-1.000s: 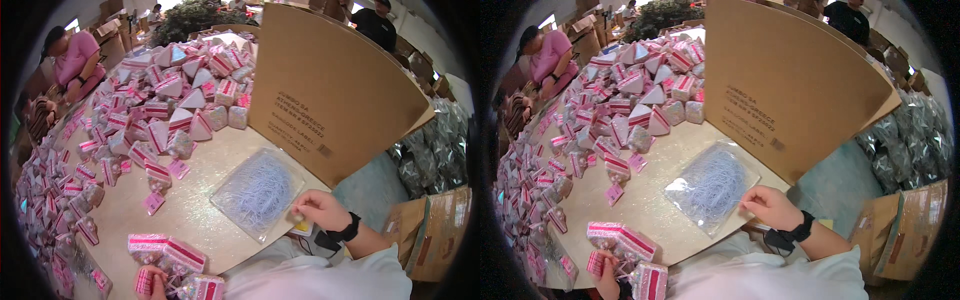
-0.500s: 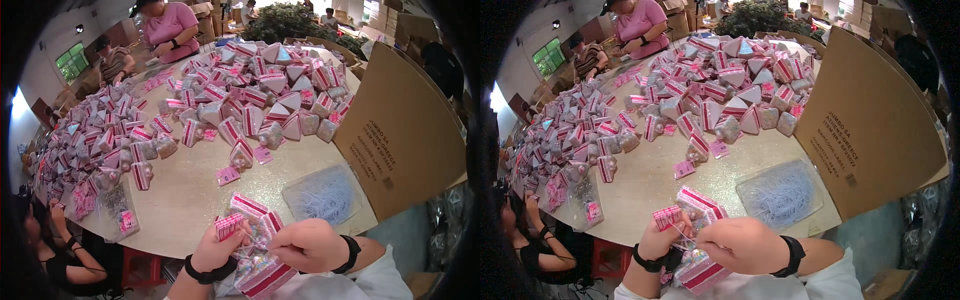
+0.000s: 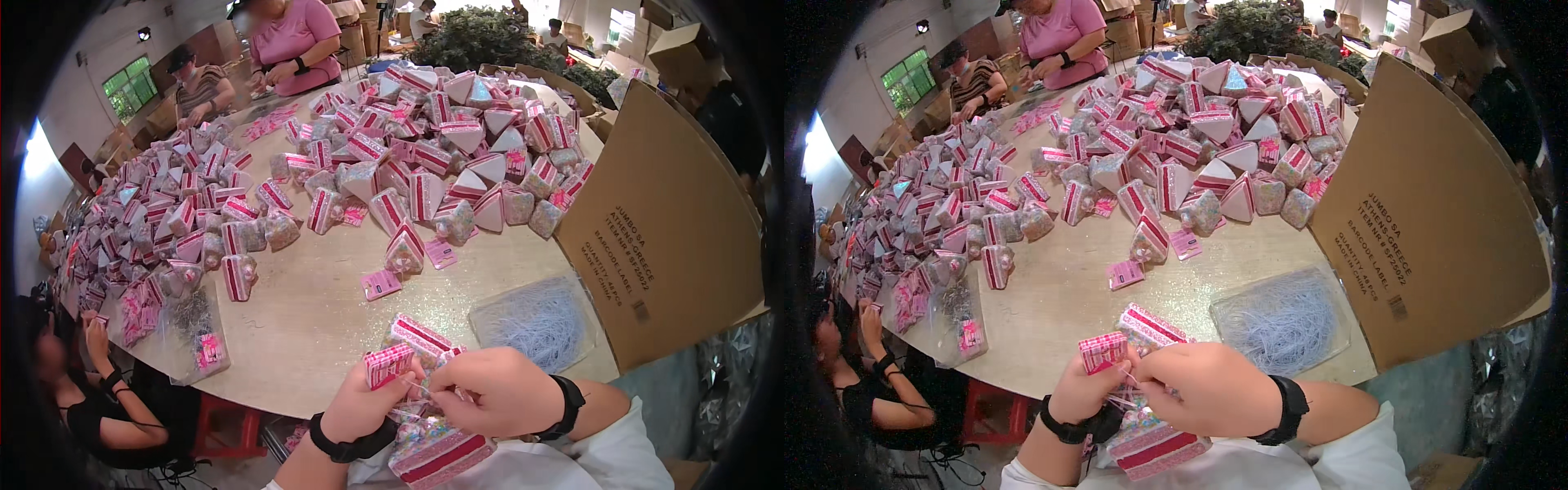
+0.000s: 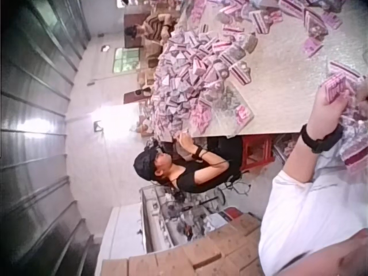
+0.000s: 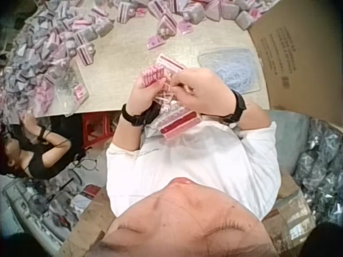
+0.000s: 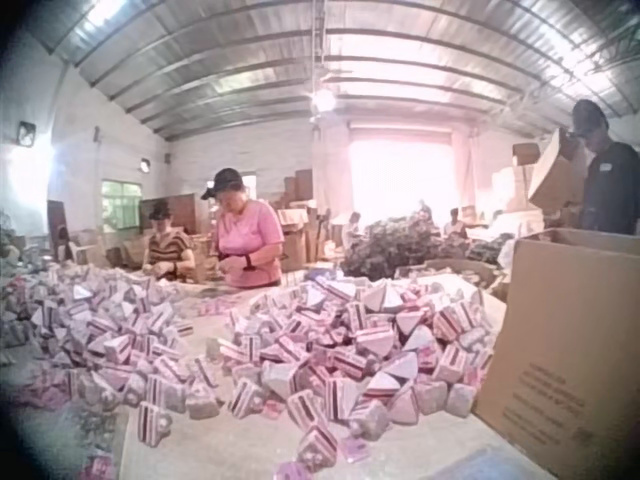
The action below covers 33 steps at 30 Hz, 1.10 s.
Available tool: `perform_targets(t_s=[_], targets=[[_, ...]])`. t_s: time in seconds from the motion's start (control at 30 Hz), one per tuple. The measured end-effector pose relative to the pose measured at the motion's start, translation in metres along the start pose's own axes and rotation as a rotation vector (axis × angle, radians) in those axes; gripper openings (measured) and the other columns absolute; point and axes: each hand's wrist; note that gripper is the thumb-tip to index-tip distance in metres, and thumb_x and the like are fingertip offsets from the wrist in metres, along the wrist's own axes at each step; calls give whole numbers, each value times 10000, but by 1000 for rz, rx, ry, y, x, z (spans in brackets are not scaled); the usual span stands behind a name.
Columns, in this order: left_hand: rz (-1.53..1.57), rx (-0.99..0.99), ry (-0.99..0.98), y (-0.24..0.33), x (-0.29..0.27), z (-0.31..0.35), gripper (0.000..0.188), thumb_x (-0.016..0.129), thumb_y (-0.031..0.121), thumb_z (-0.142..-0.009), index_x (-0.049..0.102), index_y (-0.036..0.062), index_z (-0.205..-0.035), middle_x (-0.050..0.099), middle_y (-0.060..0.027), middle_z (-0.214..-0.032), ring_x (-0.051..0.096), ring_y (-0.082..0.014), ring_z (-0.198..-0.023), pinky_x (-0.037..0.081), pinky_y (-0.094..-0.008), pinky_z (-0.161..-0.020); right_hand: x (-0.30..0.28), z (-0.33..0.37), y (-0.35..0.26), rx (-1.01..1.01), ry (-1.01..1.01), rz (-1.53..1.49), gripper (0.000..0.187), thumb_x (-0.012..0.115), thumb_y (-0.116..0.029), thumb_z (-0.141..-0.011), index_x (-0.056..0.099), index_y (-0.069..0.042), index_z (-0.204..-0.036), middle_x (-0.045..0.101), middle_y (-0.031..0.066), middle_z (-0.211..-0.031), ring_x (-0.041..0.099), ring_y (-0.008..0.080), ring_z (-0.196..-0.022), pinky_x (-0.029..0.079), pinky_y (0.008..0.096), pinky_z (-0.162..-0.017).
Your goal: Packing small triangular-shaped items into plastic bags and organizing them on a table in a manufacturing facility.
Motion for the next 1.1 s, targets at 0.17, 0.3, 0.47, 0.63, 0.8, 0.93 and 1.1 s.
perform_targets(t_s=[0.17, 0.3, 0.47, 0.63, 0.8, 0.93, 1.1], targets=[[6, 9, -24, -3, 0, -1, 81, 552, 71, -893, 587, 21, -947, 573, 16, -812, 528, -53, -752, 431, -209, -672, -3, 2, -3, 14, 56, -33, 86, 665, -55, -750, 629, -45, -827, 563, 71, -635, 532, 176, -499, 419, 286, -468], [2, 19, -37, -4, 1, -2, 81, 541, 62, -896, 582, 20, -953, 570, 10, -798, 524, -57, -740, 428, -213, -670, -4, 4, -3, 11, 94, -39, 82, 672, -49, -747, 631, -41, -818, 554, 68, -624, 522, 164, -488, 407, 283, -457], [8, -1, -56, -2, 1, -1, 103, 549, 84, -899, 565, 12, -971, 597, -19, -866, 558, -87, -801, 452, -236, -727, -10, 8, -8, 49, 62, -50, 82, 646, -50, -760, 610, -30, -831, 593, 107, -705, 598, 258, -599, 480, 327, -538], [-55, -1, -76, -1, 5, -3, 104, 540, 93, -907, 568, 4, -951, 591, -20, -853, 547, -91, -795, 446, -242, -731, -8, 10, -5, 44, 20, -37, 81, 645, -56, -764, 610, -39, -835, 592, 105, -695, 599, 266, -599, 483, 336, -540], [-100, 25, -66, -6, 5, -6, 84, 554, 92, -904, 585, 23, -942, 560, 20, -793, 502, -51, -742, 419, -214, -671, -5, 12, -4, -77, 44, -77, 96, 645, -70, -771, 604, -43, -853, 581, 110, -676, 585, 268, -579, 471, 346, -527], [-89, 23, -60, -4, 6, -6, 86, 564, 100, -903, 588, 21, -929, 560, 24, -798, 500, -44, -745, 416, -210, -667, -4, 10, -1, -59, 38, -55, 99, 646, -66, -771, 601, -41, -856, 574, 108, -667, 576, 267, -568, 462, 347, -516], [-46, 12, -71, -6, 7, -6, 86, 561, 96, -909, 582, 22, -948, 563, 26, -812, 504, -43, -751, 417, -206, -660, 0, 9, 3, -92, 99, -57, 121, 679, -27, -733, 620, -70, -829, 568, 66, -632, 551, 205, -502, 433, 289, -464]])
Point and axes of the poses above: each hand's wrist, its own z-axis away from the middle knuckle, its own x-axis out of the palm, y = z × x
